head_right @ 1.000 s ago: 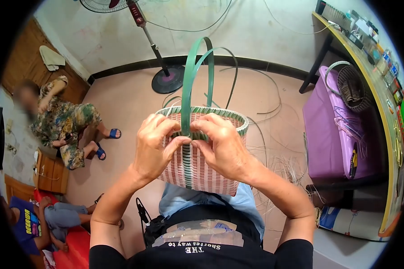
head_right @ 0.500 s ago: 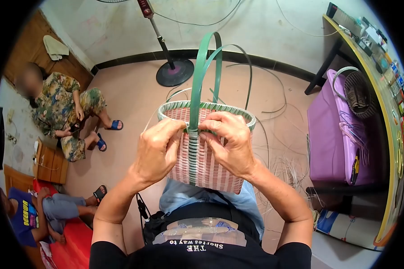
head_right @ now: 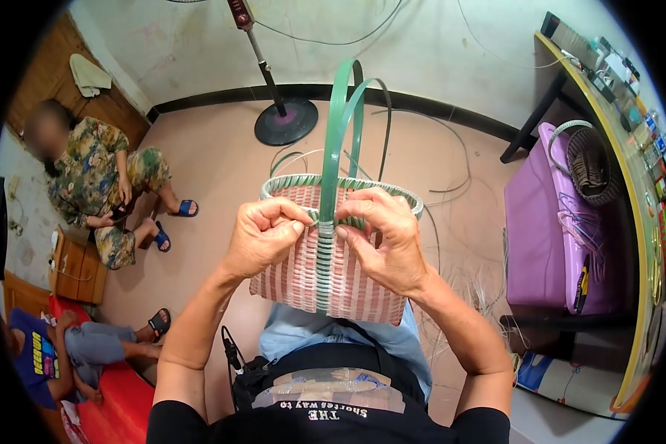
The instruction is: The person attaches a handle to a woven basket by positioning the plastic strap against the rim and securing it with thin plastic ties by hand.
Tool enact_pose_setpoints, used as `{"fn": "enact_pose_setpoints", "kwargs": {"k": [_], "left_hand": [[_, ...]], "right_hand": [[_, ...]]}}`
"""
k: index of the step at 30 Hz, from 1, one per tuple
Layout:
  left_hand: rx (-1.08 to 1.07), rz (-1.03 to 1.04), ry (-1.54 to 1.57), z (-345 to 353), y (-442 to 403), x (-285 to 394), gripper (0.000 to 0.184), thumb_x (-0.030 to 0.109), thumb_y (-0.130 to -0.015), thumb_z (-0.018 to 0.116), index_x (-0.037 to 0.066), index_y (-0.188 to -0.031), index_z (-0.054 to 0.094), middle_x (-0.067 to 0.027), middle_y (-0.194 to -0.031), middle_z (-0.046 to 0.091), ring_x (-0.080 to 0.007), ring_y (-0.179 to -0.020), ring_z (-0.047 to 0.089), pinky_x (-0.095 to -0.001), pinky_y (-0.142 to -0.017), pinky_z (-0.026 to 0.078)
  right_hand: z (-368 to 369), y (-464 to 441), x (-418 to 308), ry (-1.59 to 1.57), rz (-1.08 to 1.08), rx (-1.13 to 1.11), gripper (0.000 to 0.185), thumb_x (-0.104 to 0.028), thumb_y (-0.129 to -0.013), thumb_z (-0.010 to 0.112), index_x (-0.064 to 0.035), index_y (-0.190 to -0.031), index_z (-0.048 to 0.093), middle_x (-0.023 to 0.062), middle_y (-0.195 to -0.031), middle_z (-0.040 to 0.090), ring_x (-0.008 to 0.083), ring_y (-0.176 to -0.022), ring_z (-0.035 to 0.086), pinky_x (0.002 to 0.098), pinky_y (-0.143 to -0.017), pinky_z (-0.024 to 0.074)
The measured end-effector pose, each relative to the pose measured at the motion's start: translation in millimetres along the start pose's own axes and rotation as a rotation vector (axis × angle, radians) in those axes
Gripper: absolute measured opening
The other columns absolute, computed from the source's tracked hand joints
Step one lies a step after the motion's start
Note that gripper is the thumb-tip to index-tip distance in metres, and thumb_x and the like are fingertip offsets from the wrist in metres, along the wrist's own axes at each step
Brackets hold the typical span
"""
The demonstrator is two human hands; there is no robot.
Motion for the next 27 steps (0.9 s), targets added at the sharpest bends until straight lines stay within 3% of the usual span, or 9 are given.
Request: {"fn": "enact_pose_setpoints", "kwargs": {"k": [5,11,17,27], "left_hand": [[-0.018,0.021,0.083,-5,-4,-2,0.006,-0.001,-0.092,0.063,-0.005,-0.096,0.065,0.0046,-0.055,0.052,-0.0003,-0.041,0.037,-0.02,-0.039,0.027],[-0.048,-0.082,0.222,-10,-8,-4,0.005,0.002,-0.091,0.067,-0.003,-0.091,0.065,0.0036,-0.055,0.052,-0.0007,-0.04,0.035,-0.0203,-0.036,0.024],[-0.056,-0.093,0.259,-10,-4,-2,0.007,0.003,-0.091,0.067,-0.003,-0.09,0.064,0.004,-0.055,0.051,-0.0011,-0.039,0.034,-0.021,-0.035,0.024],[-0.052,-0.106,0.351,-7,2,1,0.007,0.003,-0.092,0.066,-0.002,-0.089,0.063,0.0039,-0.055,0.049,-0.001,-0.038,0.031,-0.0207,-0.034,0.022]], "right_hand": [[0,-1,4,0.082,-0.153,-0.009,0.023,0.0,-0.072,0.078,-0.0075,-0.093,0.073,0.0062,-0.096,0.067,0.0199,-0.08,0.061,0.0343,-0.075,0.0424],[0,-1,6,0.049,-0.159,-0.034,0.023,0.0,-0.072,0.078,-0.0074,-0.094,0.073,0.0059,-0.093,0.067,0.02,-0.079,0.061,0.0345,-0.074,0.042],[-3,-3,-6,-0.05,0.003,-0.061,0.018,-0.002,-0.076,0.078,-0.0042,-0.093,0.071,0.0056,-0.09,0.066,0.0137,-0.069,0.059,0.0276,-0.06,0.0449],[-2,-4,-6,-0.212,0.2,-0.076,0.016,-0.003,-0.081,0.075,0.0006,-0.095,0.069,0.0043,-0.086,0.068,0.0094,-0.075,0.061,0.0247,-0.063,0.0491]]}}
Point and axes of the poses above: each hand's wrist, its own y-axis away from the middle knuckle, its own z-axis out of the palm, x = y × z, the point moved 3 cm from there along -y, towards the middle knuckle
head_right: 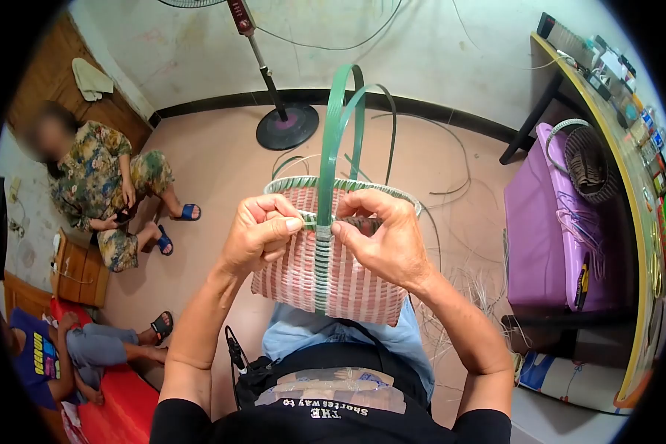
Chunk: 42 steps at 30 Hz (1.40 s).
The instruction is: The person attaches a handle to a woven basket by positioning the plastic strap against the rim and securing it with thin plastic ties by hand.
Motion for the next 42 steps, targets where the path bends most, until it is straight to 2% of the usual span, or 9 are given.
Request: {"fn": "enact_pose_setpoints", "kwargs": {"k": [6,9,11,15,16,20,28,34,42], "left_hand": [[0.037,-0.006,-0.154,5,7,3,0.008,0.005,-0.093,0.066,-0.001,-0.09,0.062,0.0041,-0.054,0.048,-0.0013,-0.039,0.032,-0.0207,-0.036,0.023],[0.051,0.01,-0.207,8,15,7,0.01,0.006,-0.095,0.065,-0.001,-0.089,0.061,0.0036,-0.055,0.05,-0.0015,-0.039,0.034,-0.0206,-0.036,0.025],[0.073,0.041,-0.299,11,19,9,0.012,0.008,-0.095,0.065,-0.001,-0.089,0.061,0.0033,-0.056,0.051,-0.0016,-0.04,0.036,-0.0206,-0.036,0.025],[0.163,0.183,-0.431,23,19,11,0.01,0.005,-0.097,0.061,-0.004,-0.101,0.064,0.003,-0.067,0.06,0.0014,-0.055,0.047,-0.0167,-0.05,0.037],[0.164,0.177,-0.426,27,19,10,0.023,0.002,-0.098,0.058,-0.006,-0.118,0.063,-0.0002,-0.08,0.067,0.0012,-0.068,0.052,-0.0154,-0.062,0.044],[0.044,0.233,-0.562,22,14,8,0.03,0.002,-0.097,0.056,-0.004,-0.125,0.065,-0.0027,-0.096,0.07,-0.0017,-0.078,0.056,-0.0183,-0.067,0.048],[0.01,0.259,-0.495,18,9,4,0.025,0.005,-0.097,0.059,-0.003,-0.118,0.069,-0.0017,-0.092,0.07,-0.0028,-0.076,0.056,-0.0194,-0.068,0.049],[0.011,0.235,-0.494,12,6,-1,0.024,0.008,-0.097,0.06,-0.003,-0.117,0.069,0.0001,-0.089,0.068,-0.0019,-0.075,0.056,-0.0182,-0.065,0.047],[-0.006,0.186,-0.479,10,5,-2,0.026,0.008,-0.098,0.06,-0.004,-0.12,0.067,-0.0002,-0.089,0.068,-0.0018,-0.075,0.056,-0.0177,-0.065,0.046]], "right_hand": [[2,4,-5,0.077,-0.012,-0.051,0.029,-0.012,-0.082,0.077,0.0011,-0.107,0.071,0.0077,-0.089,0.07,0.0123,-0.073,0.061,0.028,-0.063,0.05],[3,4,5,0.12,-0.054,-0.077,0.032,-0.014,-0.083,0.078,0.0004,-0.11,0.072,0.01,-0.092,0.072,0.0126,-0.073,0.061,0.028,-0.063,0.0499],[3,5,4,0.113,0.014,-0.071,0.029,-0.013,-0.084,0.076,0.0001,-0.109,0.073,0.0117,-0.092,0.072,0.0126,-0.073,0.062,0.0278,-0.065,0.0513],[4,5,-1,-0.049,0.084,-0.108,0.024,-0.011,-0.089,0.071,0.0011,-0.11,0.073,0.0112,-0.095,0.073,0.0115,-0.077,0.065,0.0283,-0.07,0.0541],[4,3,-5,-0.11,0.1,-0.122,0.022,-0.01,-0.091,0.069,0.0013,-0.11,0.072,0.0109,-0.095,0.073,0.0112,-0.078,0.065,0.0285,-0.071,0.0547],[0,-5,-15,-0.048,0.159,-0.148,0.02,-0.007,-0.092,0.067,0.0019,-0.108,0.073,0.0074,-0.089,0.073,0.0098,-0.08,0.065,0.028,-0.071,0.0552],[-2,-19,-5,-0.14,0.223,-0.138,0.014,-0.001,-0.087,0.069,0.0081,-0.098,0.069,0.0091,-0.087,0.071,0.0105,-0.078,0.066,0.0252,-0.07,0.055],[-1,-19,-2,-0.109,0.182,-0.109,0.018,-0.003,-0.085,0.071,0.0086,-0.099,0.07,0.0103,-0.087,0.072,0.0113,-0.077,0.066,0.0253,-0.069,0.0554],[1,-19,-4,-0.112,0.143,-0.108,0.015,-0.005,-0.085,0.073,0.0071,-0.092,0.068,0.0068,-0.08,0.069,0.0093,-0.072,0.063,0.0241,-0.064,0.0522]]}}
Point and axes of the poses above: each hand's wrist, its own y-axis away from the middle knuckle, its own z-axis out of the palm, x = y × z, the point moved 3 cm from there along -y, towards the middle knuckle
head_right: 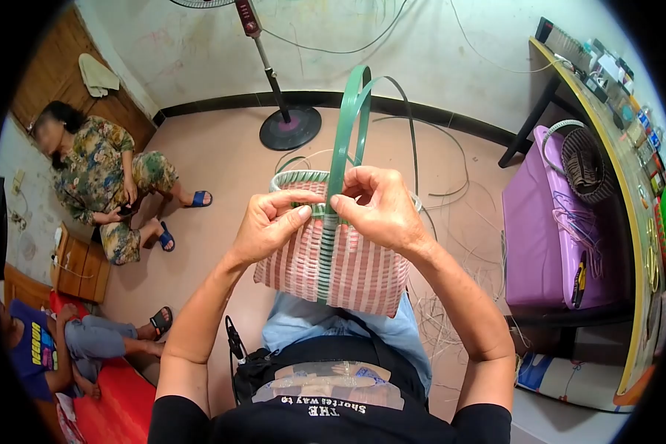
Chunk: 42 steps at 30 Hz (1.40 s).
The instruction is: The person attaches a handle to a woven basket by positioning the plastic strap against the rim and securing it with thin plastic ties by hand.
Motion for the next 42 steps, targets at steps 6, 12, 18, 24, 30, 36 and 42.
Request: {"fn": "enact_pose_setpoints", "kwargs": {"k": [6,12,18,24,30,36,42], "left_hand": [[0.187,0.143,-0.054,11,2,9,0.018,0.007,-0.097,0.062,-0.005,-0.11,0.066,-0.0025,-0.082,0.067,-0.0038,-0.072,0.056,-0.0194,-0.063,0.047],[0.201,0.074,-0.455,6,16,34,0.014,0.012,-0.098,0.062,-0.001,-0.095,0.058,0.0028,-0.061,0.055,-0.002,-0.053,0.049,-0.021,-0.047,0.039],[0.192,-0.166,0.052,31,24,46,0.018,0.017,-0.102,0.055,0.004,-0.091,0.058,0.0068,-0.058,0.048,-0.0009,-0.046,0.039,-0.0195,-0.042,0.033],[-0.001,0.198,-0.452,41,32,65,0.014,0.012,-0.098,0.058,-0.001,-0.098,0.064,-0.0059,-0.081,0.062,-0.0174,-0.073,0.057,-0.0311,-0.067,0.046],[-0.001,0.325,-0.602,6,2,43,0.021,0.014,-0.094,0.063,-0.003,-0.106,0.068,-0.0172,-0.103,0.069,-0.0302,-0.105,0.062,-0.0396,-0.09,0.049],[-0.082,0.118,-0.396,7,-9,21,0.021,0.013,-0.091,0.071,-0.004,-0.102,0.07,-0.0095,-0.092,0.068,-0.0157,-0.082,0.061,-0.0297,-0.072,0.05],[-0.01,0.044,-0.268,8,-10,14,0.017,0.01,-0.09,0.073,-0.005,-0.097,0.07,-0.0022,-0.083,0.065,-0.0061,-0.072,0.058,-0.022,-0.062,0.047]], "right_hand": [[0,-4,7,-0.001,-0.001,0.048,0.014,-0.006,-0.087,0.073,0.0059,-0.091,0.067,0.0049,-0.078,0.067,0.0068,-0.07,0.061,0.0229,-0.063,0.0498],[2,6,1,0.118,-0.2,0.194,0.017,-0.004,-0.083,0.077,0.002,-0.082,0.06,0.0031,-0.07,0.061,0.008,-0.066,0.056,0.0249,-0.059,0.0479],[12,28,-9,0.495,-0.617,0.21,0.027,-0.013,-0.07,0.084,-0.0087,-0.091,0.069,0.0014,-0.075,0.056,0.0182,-0.075,0.054,0.0349,-0.071,0.0397],[22,38,-6,0.54,-0.832,0.3,0.017,-0.007,-0.071,0.08,-0.0071,-0.084,0.069,0.0028,-0.07,0.053,0.0229,-0.069,0.05,0.0371,-0.071,0.0369],[18,40,-3,0.485,-0.791,0.299,0.018,0.001,-0.071,0.078,-0.0052,-0.072,0.06,0.0052,-0.066,0.05,0.0232,-0.064,0.045,0.0357,-0.062,0.0359],[10,39,-2,0.473,-0.741,0.271,0.017,0.003,-0.075,0.076,-0.0033,-0.071,0.06,0.0032,-0.064,0.043,0.0193,-0.065,0.04,0.0319,-0.059,0.0311],[5,36,2,0.467,-0.752,0.251,0.018,0.004,-0.073,0.076,-0.0033,-0.07,0.06,0.0039,-0.063,0.041,0.0192,-0.062,0.039,0.0323,-0.057,0.0297]]}}
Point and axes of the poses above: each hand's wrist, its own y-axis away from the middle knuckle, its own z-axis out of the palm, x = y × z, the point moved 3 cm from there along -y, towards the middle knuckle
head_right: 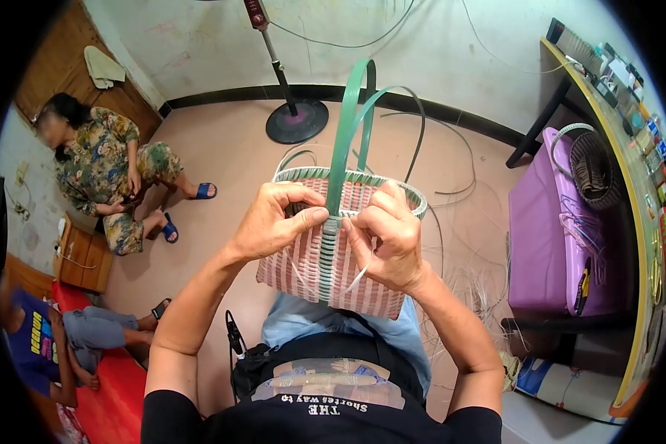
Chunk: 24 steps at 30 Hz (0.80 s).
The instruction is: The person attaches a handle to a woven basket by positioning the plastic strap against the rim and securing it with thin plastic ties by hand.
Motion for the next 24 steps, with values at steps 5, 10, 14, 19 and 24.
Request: {"fn": "enact_pose_setpoints", "kwargs": {"k": [5,10,14,19,24], "left_hand": [[-0.023,-0.129,0.022,-1,-2,-2,0.018,0.011,-0.086,0.076,-0.005,-0.093,0.071,-0.0047,-0.081,0.067,-0.0085,-0.075,0.06,-0.026,-0.066,0.05],[-0.03,-0.091,0.015,-1,-4,1,0.018,0.011,-0.086,0.076,-0.004,-0.094,0.071,-0.0013,-0.081,0.066,-0.0067,-0.075,0.059,-0.0244,-0.066,0.049],[-0.009,-0.002,0.046,0,-6,7,0.019,0.011,-0.086,0.075,-0.004,-0.097,0.071,-0.0011,-0.081,0.065,-0.0072,-0.076,0.059,-0.0252,-0.066,0.049],[-0.085,0.007,-0.057,-3,-12,4,0.02,0.013,-0.087,0.072,-0.005,-0.097,0.071,-0.0025,-0.077,0.064,-0.008,-0.072,0.057,-0.0255,-0.064,0.048],[-0.094,0.061,-0.325,-12,-26,9,0.021,0.014,-0.078,0.072,-0.006,-0.083,0.072,-0.0152,-0.061,0.063,-0.0164,-0.055,0.062,-0.0314,-0.058,0.05]], "right_hand": [[-1,-2,1,0.01,-0.052,-0.016,0.018,0.006,-0.07,0.076,-0.0036,-0.07,0.06,0.0038,-0.062,0.042,0.0189,-0.062,0.039,0.0327,-0.055,0.0293],[-4,-1,0,-0.007,-0.024,-0.029,0.018,0.006,-0.07,0.075,-0.0031,-0.07,0.06,0.0043,-0.066,0.045,0.0195,-0.065,0.042,0.0325,-0.057,0.033],[-17,8,9,-0.19,0.124,0.166,0.011,0.003,-0.08,0.069,-0.0019,-0.078,0.059,0.002,-0.071,0.049,0.0164,-0.069,0.044,0.0307,-0.06,0.0355],[-87,62,77,-0.679,0.609,0.46,0.017,-0.018,-0.102,0.058,-0.0065,-0.089,0.061,-0.0025,-0.081,0.054,0.0062,-0.07,0.048,0.0226,-0.062,0.0408],[-224,172,137,-0.931,1.121,0.867,0.03,-0.035,-0.099,0.063,-0.0081,-0.085,0.059,-0.0066,-0.06,0.042,0.0035,-0.041,0.032,0.0198,-0.035,0.0258]]}}
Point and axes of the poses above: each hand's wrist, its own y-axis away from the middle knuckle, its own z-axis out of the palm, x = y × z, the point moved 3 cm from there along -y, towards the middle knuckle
